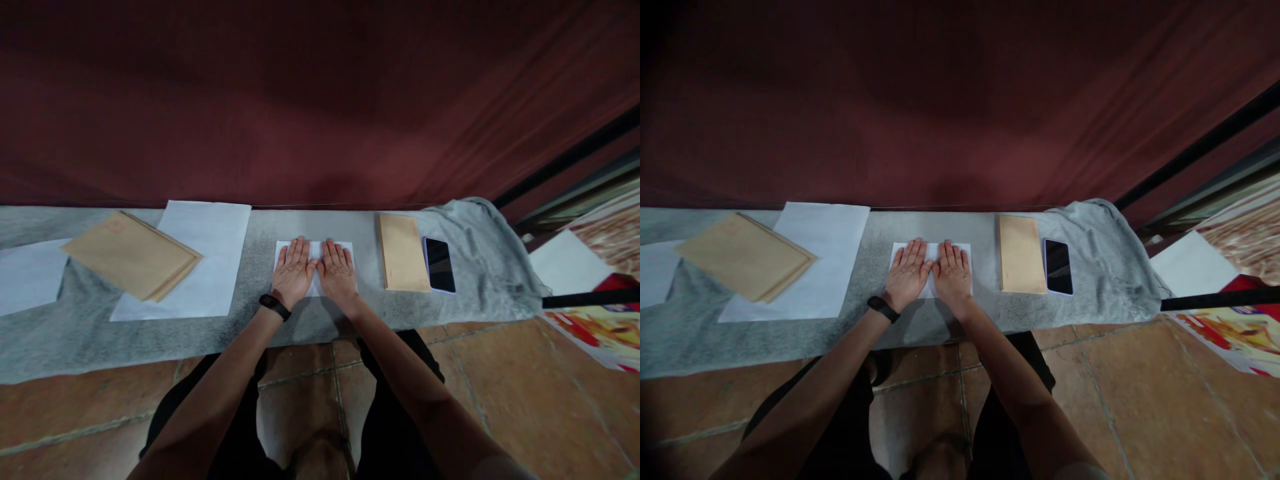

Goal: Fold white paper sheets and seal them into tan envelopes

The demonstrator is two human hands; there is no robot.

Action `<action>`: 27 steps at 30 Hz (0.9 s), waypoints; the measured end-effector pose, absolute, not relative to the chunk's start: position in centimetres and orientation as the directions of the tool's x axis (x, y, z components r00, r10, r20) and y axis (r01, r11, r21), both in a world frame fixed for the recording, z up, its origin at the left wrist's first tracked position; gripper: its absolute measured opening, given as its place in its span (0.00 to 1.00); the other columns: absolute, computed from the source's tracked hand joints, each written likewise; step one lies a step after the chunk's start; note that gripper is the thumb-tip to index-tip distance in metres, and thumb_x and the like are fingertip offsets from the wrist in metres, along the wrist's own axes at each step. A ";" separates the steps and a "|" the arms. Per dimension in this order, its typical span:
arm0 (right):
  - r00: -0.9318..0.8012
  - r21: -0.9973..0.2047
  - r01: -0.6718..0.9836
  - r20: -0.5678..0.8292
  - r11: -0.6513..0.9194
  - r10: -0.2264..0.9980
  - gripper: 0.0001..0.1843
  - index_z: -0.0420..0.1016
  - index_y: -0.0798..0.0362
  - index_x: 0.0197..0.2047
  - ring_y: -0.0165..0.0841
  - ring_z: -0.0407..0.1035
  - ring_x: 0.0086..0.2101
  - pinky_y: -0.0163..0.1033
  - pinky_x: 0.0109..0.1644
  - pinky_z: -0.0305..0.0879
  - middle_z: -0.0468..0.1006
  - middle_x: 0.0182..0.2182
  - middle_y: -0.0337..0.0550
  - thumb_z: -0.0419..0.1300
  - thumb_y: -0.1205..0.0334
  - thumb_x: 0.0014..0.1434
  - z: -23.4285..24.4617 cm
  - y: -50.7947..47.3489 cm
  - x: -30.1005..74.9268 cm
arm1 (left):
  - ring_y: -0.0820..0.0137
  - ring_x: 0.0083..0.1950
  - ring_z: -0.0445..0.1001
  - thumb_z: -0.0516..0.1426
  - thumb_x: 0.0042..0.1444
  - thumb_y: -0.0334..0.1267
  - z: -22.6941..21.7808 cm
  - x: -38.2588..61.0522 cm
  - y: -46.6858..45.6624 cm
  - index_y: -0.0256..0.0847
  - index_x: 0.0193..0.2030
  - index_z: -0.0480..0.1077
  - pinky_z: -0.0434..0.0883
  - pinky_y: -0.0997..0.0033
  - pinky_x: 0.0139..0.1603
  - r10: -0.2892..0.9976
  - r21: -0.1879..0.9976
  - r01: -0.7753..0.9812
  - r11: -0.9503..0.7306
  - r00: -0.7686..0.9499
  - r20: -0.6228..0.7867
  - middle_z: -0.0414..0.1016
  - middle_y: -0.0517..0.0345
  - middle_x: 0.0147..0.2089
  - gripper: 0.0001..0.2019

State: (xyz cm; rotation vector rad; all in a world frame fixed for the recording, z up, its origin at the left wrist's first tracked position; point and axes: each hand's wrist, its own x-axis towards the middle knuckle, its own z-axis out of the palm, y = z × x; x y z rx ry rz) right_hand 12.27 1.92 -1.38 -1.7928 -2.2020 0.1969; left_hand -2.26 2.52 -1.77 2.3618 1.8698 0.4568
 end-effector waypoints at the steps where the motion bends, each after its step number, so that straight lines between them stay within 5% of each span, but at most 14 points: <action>1: -0.177 -0.284 0.935 0.143 0.212 0.974 0.31 0.54 0.63 0.75 0.45 0.49 0.72 0.54 0.76 0.43 0.53 0.75 0.53 0.44 0.55 0.75 -1.4 2.0 12.4 | 0.59 0.80 0.48 0.39 0.72 0.46 -1.8 -2.4 2.6 0.29 0.76 0.54 0.47 0.51 0.79 0.964 0.254 0.937 -0.239 0.198 0.175 0.53 0.41 0.78 0.31; 15: -0.085 -0.274 0.950 0.242 0.152 0.967 0.34 0.54 0.69 0.74 0.49 0.53 0.71 0.60 0.74 0.49 0.55 0.72 0.64 0.42 0.52 0.76 -2.4 2.3 14.6 | 0.53 0.79 0.49 0.40 0.72 0.46 -1.5 -4.3 1.7 0.27 0.75 0.55 0.48 0.44 0.78 0.971 0.281 0.952 -0.123 0.057 0.231 0.54 0.36 0.77 0.32; 19: -0.077 -0.303 0.944 0.193 0.134 0.978 0.34 0.55 0.68 0.74 0.47 0.51 0.72 0.59 0.75 0.47 0.56 0.73 0.62 0.41 0.52 0.76 -1.3 2.5 15.5 | 0.58 0.79 0.51 0.39 0.73 0.45 -0.4 -3.5 0.1 0.27 0.74 0.57 0.50 0.51 0.79 0.932 0.287 0.891 -0.351 0.305 0.193 0.56 0.39 0.77 0.30; 22: -0.254 -0.383 0.877 0.143 0.290 0.957 0.33 0.58 0.63 0.74 0.40 0.51 0.72 0.53 0.76 0.47 0.58 0.73 0.55 0.37 0.52 0.77 0.0 2.3 15.8 | 0.61 0.77 0.57 0.41 0.73 0.45 0.2 -2.6 -1.7 0.30 0.72 0.60 0.53 0.54 0.78 0.830 0.314 0.770 -0.556 0.533 0.162 0.61 0.41 0.75 0.28; 27: -0.670 -0.513 0.622 0.041 0.592 0.741 0.29 0.67 0.51 0.70 0.30 0.56 0.70 0.47 0.77 0.45 0.66 0.70 0.41 0.37 0.52 0.77 1.5 0.7 15.2 | 0.61 0.69 0.69 0.45 0.73 0.46 0.3 -2.1 -3.8 0.39 0.63 0.72 0.61 0.56 0.74 0.697 0.375 0.619 -0.690 0.708 0.112 0.76 0.49 0.65 0.23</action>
